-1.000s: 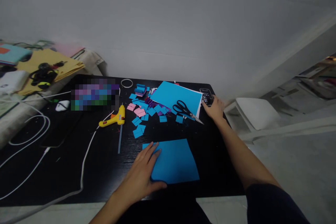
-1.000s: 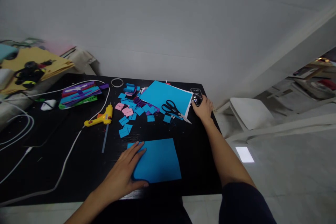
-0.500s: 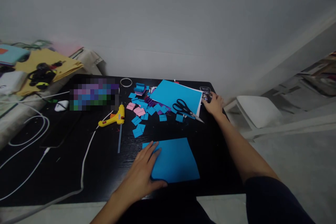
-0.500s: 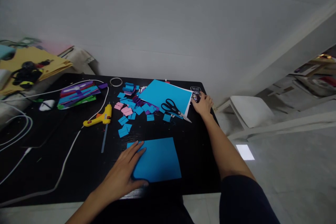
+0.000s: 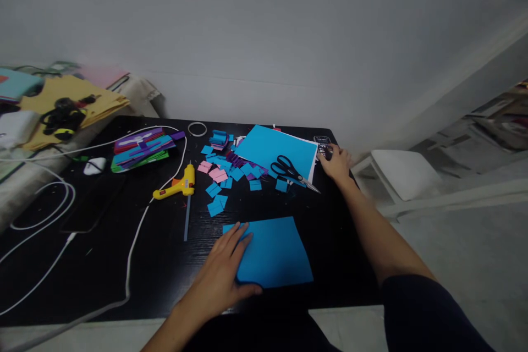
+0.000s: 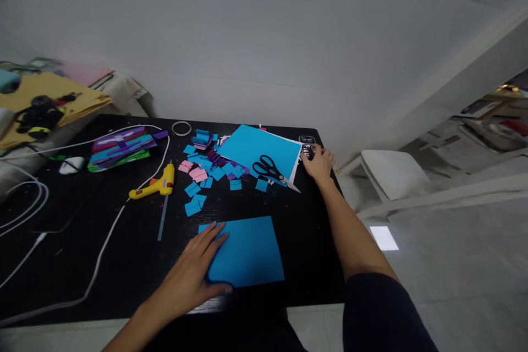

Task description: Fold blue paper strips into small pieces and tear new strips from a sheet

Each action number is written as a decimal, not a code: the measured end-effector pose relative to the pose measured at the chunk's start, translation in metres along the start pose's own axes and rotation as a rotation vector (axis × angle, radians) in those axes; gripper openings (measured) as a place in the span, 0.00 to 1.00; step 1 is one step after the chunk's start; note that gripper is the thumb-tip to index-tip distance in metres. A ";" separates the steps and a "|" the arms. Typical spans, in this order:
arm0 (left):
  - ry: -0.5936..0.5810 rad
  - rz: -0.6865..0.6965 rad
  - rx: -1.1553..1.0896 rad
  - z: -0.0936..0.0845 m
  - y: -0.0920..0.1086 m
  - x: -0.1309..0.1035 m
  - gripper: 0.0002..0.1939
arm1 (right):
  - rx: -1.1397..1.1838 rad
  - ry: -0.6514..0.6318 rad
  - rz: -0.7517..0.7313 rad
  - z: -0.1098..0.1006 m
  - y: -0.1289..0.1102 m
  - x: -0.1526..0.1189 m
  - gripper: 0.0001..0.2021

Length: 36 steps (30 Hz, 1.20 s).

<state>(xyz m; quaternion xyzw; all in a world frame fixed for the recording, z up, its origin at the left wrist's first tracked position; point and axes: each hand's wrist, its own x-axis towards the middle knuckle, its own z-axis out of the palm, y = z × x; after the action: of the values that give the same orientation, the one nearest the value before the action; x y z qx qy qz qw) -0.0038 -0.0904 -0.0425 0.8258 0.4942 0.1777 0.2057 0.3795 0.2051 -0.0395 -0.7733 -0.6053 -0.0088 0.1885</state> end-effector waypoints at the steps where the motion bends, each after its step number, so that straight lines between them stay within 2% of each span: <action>1: -0.003 0.000 -0.001 0.000 0.000 0.000 0.53 | 0.000 0.002 0.000 0.000 0.000 0.000 0.30; 13: 0.002 -0.001 -0.026 0.000 0.000 0.000 0.53 | 0.018 0.090 -0.034 0.012 0.010 0.006 0.34; 29: -0.009 0.005 0.020 -0.001 0.001 0.001 0.53 | 0.047 0.062 -0.021 0.012 0.010 0.005 0.38; 36: -0.010 0.001 0.017 -0.001 0.000 0.001 0.53 | 0.038 0.074 -0.027 0.012 0.011 0.006 0.37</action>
<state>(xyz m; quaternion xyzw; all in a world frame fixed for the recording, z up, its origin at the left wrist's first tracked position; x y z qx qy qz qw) -0.0032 -0.0893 -0.0417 0.8287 0.4942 0.1694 0.2008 0.3886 0.2118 -0.0526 -0.7606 -0.6082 -0.0283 0.2252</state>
